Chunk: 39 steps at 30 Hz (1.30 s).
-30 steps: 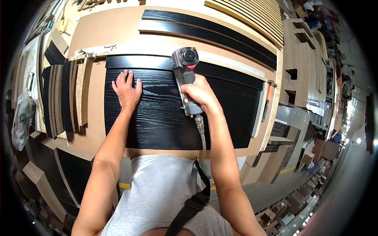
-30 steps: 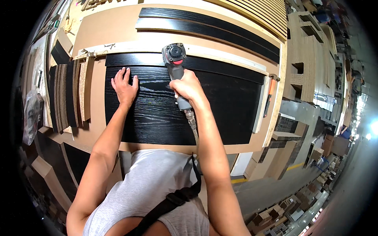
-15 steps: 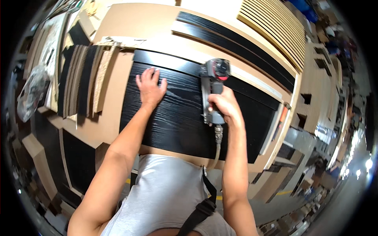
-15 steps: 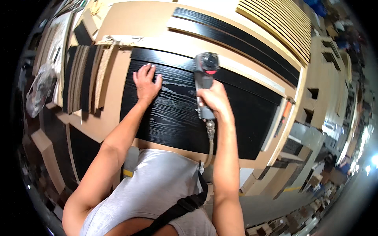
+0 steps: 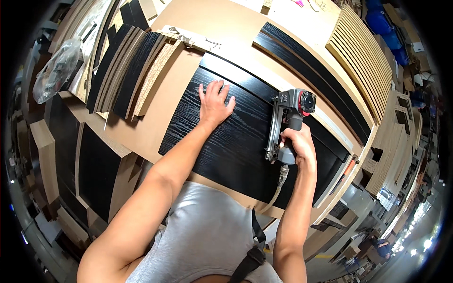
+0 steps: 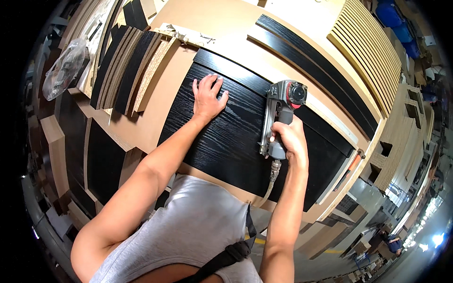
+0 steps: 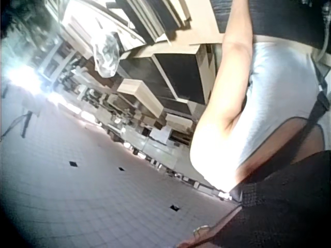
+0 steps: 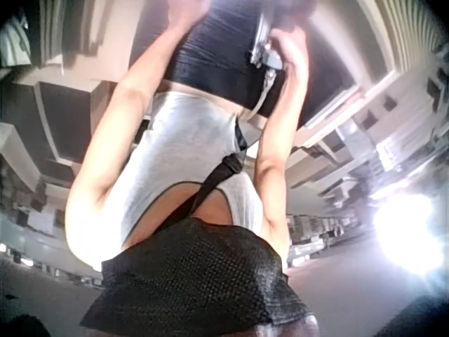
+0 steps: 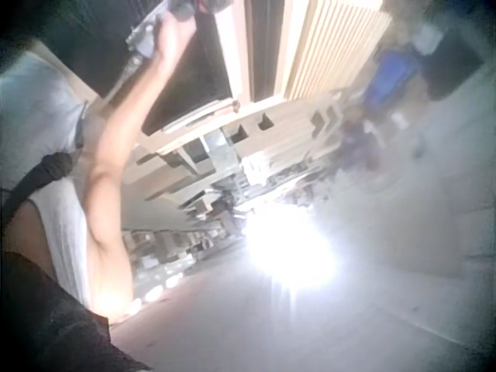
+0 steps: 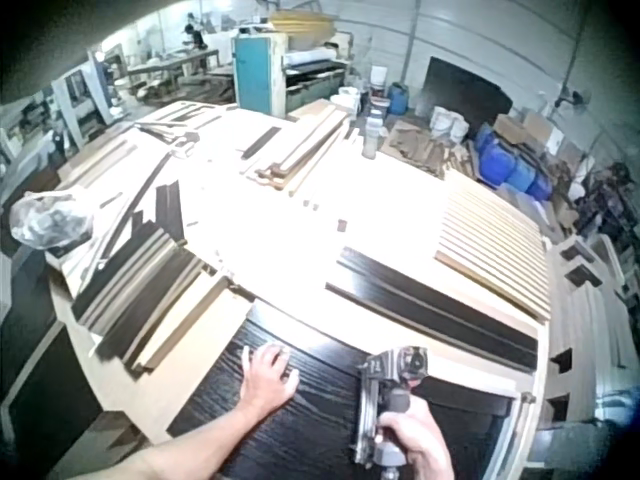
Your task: The person aligns wooden strips along the edges of a panel and fastens them using a nail gun. The person then carries the assembled panel over to a stack and repeats the process on another panel.
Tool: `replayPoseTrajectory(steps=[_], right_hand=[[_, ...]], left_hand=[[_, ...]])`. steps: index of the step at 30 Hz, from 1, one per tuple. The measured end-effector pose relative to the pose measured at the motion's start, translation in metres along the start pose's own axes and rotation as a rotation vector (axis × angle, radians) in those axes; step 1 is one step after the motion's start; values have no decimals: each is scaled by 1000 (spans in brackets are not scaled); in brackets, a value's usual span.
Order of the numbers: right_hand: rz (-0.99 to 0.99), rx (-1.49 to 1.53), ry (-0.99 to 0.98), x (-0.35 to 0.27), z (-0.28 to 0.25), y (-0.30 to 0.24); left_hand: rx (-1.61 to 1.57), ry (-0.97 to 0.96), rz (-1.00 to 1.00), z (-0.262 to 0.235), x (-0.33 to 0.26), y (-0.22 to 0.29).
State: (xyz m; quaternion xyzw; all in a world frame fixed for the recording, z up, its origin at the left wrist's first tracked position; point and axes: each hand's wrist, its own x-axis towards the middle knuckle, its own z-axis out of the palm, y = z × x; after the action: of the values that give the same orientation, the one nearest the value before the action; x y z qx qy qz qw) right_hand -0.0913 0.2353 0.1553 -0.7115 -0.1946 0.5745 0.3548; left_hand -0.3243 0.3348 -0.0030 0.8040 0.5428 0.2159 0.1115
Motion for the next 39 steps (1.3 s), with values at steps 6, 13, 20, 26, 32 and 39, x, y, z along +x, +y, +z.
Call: replayPoseTrajectory(steps=[6, 13, 20, 26, 32, 39], right_hand=[[9, -20, -5, 2, 2, -4], [18, -50, 5, 2, 3, -7], [5, -48, 23, -3, 7, -10], [13, -68, 29, 0, 6, -7], [26, -81, 43, 1, 8, -12], [-10, -86, 62, -2, 13, -10]], left_hand=[[-16, -2, -2, 0, 0, -2], [-27, -4, -13, 1, 0, -1], [-28, -33, -28, 0, -2, -2], [-23, -12, -22, 1, -1, 0], [-14, -18, -18, 3, -1, -2], [-26, -16, -15, -2, -1, 1]])
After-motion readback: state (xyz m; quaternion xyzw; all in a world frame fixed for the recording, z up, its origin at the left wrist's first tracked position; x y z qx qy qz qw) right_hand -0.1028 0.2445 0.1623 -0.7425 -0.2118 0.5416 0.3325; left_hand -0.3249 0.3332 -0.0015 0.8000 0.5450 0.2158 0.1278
